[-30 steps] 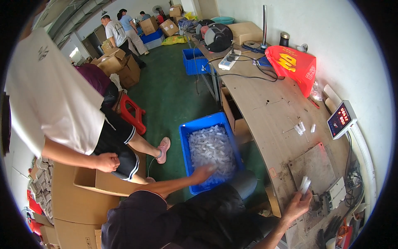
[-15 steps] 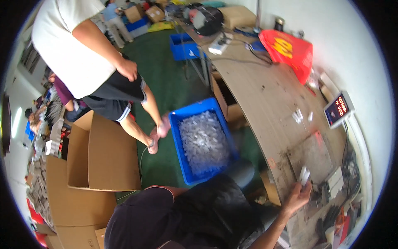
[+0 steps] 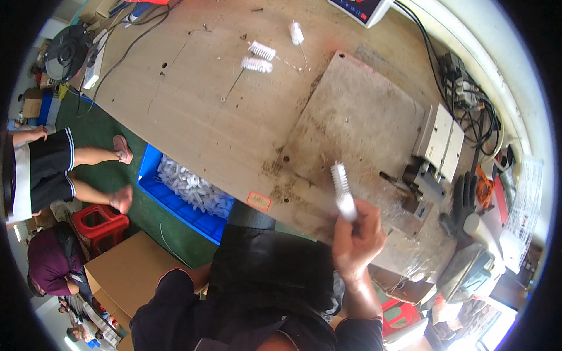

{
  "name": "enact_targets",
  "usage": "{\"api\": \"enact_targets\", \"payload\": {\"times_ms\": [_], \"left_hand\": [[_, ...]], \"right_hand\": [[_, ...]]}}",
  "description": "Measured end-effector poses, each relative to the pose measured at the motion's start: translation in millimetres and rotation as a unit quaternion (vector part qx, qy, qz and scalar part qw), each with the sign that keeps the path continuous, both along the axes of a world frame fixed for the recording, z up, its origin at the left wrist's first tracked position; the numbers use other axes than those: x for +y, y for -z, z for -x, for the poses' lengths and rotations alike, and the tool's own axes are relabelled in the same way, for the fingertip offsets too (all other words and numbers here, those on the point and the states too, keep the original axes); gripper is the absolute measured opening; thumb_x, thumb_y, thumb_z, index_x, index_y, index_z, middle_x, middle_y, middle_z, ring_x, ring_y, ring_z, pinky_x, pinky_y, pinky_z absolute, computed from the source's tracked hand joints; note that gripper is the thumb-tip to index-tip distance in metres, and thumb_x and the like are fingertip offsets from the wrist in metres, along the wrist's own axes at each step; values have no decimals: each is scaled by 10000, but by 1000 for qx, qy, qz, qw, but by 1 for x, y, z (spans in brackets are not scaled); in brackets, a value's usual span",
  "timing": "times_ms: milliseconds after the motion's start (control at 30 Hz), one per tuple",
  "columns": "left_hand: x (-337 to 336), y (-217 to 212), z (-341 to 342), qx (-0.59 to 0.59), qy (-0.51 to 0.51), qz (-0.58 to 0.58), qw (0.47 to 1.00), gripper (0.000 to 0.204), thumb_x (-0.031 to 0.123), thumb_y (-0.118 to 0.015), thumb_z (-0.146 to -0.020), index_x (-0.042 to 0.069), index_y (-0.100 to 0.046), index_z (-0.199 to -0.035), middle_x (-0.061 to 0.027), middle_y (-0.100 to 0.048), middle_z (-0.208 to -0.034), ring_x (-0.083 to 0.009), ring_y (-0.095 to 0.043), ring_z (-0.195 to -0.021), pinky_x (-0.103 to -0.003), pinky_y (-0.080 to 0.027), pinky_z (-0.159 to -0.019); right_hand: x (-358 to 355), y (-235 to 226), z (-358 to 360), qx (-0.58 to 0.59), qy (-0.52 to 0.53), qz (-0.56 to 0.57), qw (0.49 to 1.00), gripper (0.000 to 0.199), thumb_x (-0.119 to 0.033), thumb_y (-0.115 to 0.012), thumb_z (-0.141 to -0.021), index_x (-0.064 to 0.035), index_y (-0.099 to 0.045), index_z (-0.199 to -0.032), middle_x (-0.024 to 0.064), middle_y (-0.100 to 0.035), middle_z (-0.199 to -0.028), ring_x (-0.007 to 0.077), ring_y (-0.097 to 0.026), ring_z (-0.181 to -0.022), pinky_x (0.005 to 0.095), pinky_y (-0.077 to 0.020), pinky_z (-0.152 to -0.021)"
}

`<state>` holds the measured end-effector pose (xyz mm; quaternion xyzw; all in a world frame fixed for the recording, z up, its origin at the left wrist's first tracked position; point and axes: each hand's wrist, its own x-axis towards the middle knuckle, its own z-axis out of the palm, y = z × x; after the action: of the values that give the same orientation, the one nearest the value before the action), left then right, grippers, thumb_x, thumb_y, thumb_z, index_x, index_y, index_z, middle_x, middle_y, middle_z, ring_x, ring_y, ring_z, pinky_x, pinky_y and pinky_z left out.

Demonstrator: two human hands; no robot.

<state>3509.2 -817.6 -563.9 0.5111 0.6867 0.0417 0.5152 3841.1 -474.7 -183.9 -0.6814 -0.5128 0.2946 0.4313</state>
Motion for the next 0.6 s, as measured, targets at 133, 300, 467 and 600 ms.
{"api": "enact_targets", "payload": {"times_ms": [133,300,467,600], "left_hand": [[43,-12,5,18,-36,-47,998,325,304,-671,-935,18,-672,-1088,-184,-735,-957,-333,-710,-885,-450,-538,-754],[124,-14,55,51,-65,-160,984,327,311,-668,-937,14,-673,-1074,-181,-737,-938,-336,-711,-862,-450,-538,-731],[127,-51,115,74,-85,-230,967,330,317,-665,-940,10,-674,-1060,-179,-739,-919,-340,-712,-839,-449,-538,-708],[184,-105,94,-11,-219,-172,960,258,243,-680,-937,9,-673,-1046,-145,-717,-881,-238,-664,-786,-420,-516,-693]], "right_hand": [[-3,-3,-6,18,10,13,1000,129,-14,-616,-931,1,-623,-1058,64,-716,-827,94,-652,-745,246,-509,-682],[6,-5,4,12,-19,21,1000,159,-55,-622,-949,2,-623,-1097,59,-734,-833,85,-654,-740,266,-520,-660],[14,-5,14,69,39,-57,995,172,-71,-617,-965,17,-644,-1110,38,-735,-825,63,-581,-631,239,-475,-598],[4,5,-22,107,56,-93,988,156,-101,-617,-985,20,-653,-1077,34,-725,-797,46,-537,-589,228,-445,-549]]}}
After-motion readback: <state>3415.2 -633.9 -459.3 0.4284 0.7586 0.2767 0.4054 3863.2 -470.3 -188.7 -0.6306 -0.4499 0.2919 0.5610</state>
